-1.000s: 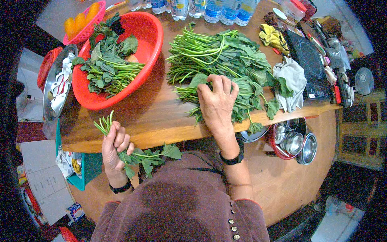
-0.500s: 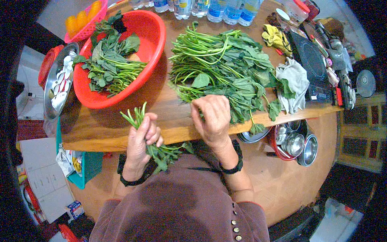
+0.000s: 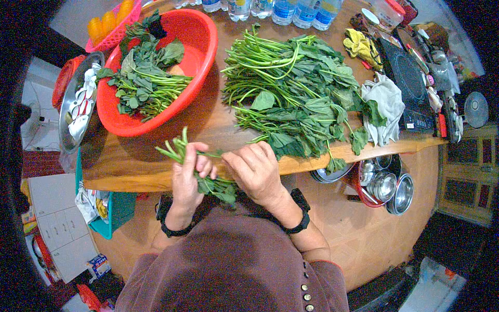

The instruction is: The person repeatedly picks up leafy green vegetable stems, snaps off the lower ends, and places the trimmed stems into a red bowl. The person also removes leaves from some stems and sets them aside on the table.

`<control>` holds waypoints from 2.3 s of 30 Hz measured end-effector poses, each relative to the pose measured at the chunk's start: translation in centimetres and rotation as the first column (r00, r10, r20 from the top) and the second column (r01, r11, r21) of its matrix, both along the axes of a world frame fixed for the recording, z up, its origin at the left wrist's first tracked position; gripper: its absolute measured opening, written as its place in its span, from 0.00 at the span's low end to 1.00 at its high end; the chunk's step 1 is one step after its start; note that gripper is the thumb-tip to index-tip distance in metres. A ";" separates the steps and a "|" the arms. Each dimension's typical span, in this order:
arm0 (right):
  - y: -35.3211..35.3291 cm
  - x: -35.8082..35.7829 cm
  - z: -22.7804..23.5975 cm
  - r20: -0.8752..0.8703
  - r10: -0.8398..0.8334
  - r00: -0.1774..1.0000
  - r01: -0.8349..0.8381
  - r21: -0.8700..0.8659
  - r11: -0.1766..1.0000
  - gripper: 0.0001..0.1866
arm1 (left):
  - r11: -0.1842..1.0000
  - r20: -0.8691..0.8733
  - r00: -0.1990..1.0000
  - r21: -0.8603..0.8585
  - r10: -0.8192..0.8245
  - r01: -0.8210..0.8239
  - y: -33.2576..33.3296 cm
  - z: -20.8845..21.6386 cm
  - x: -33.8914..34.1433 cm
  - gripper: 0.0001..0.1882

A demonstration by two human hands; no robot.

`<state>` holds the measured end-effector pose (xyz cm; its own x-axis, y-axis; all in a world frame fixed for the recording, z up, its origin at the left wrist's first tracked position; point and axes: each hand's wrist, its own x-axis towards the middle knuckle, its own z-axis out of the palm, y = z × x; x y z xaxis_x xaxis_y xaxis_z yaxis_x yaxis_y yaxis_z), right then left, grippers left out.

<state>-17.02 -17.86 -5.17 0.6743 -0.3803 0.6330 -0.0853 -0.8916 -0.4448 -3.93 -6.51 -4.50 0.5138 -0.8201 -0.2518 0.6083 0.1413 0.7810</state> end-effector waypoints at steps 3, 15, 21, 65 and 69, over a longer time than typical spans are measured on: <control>-1.1 -0.9 -0.1 -0.088 -0.066 0.994 0.064 -0.024 0.998 0.14 | 0.992 0.027 0.992 -0.022 0.123 -0.123 1.4 0.1 1.2 0.16; -4.6 -0.3 -0.3 -0.077 -0.465 0.882 0.446 -0.178 0.877 0.12 | 0.968 0.119 0.979 -0.206 0.168 -0.141 4.2 0.3 4.4 0.18; -5.0 1.0 -0.7 -0.174 -0.506 0.845 0.476 -0.186 0.859 0.13 | 0.988 0.023 0.995 -0.123 0.094 -0.091 4.3 0.6 3.9 0.17; 0.9 0.3 -0.4 -0.055 0.038 0.998 -0.025 0.219 0.975 0.29 | 0.984 -0.055 0.983 -0.038 0.174 -0.176 2.5 -0.6 2.1 0.16; -1.5 -0.6 -1.0 -0.109 -0.186 0.977 0.193 0.063 0.979 0.20 | 0.947 0.005 0.956 -0.136 0.294 -0.291 4.4 0.5 4.5 0.16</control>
<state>-17.62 -19.38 -6.17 0.6450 -0.5501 0.5305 -0.2979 -0.8203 -0.4883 0.59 -2.12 -3.95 0.7408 -0.6579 -0.1355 0.5056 0.4134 0.7573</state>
